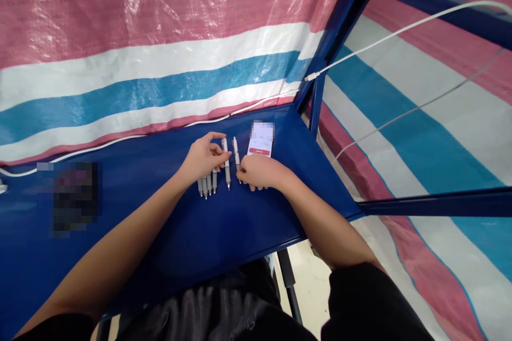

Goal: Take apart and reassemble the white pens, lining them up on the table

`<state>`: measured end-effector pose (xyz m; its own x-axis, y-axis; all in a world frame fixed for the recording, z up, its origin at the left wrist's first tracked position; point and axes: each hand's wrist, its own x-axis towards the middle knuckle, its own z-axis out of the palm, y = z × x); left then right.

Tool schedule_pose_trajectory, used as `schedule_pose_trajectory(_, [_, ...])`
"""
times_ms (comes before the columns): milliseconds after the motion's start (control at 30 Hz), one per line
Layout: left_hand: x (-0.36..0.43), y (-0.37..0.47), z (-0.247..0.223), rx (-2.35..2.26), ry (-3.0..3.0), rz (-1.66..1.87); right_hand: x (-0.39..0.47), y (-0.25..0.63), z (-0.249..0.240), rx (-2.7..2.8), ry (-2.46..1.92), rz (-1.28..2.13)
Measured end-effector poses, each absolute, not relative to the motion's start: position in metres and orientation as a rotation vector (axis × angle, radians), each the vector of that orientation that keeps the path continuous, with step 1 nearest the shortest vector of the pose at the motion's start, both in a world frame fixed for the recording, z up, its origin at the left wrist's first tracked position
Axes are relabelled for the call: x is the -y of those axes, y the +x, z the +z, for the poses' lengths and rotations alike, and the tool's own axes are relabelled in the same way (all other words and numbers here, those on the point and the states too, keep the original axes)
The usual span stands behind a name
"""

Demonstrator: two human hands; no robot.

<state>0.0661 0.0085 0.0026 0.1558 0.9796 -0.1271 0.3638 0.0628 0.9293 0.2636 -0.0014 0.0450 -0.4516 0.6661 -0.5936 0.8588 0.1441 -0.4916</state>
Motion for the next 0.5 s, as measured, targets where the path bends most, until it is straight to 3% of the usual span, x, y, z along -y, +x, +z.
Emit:
schedule_pose_trajectory(200, [-0.014, 0.06, 0.006, -1.284, 1.345, 0.999, 0.001, 0.27, 0.052, -2.4, 1.621, -1.076])
schedule_pose_trajectory(500, [-0.011, 0.063, 0.013, -1.259, 1.331, 1.014, -0.007, 0.272, 0.049, -2.738, 1.971, -1.002])
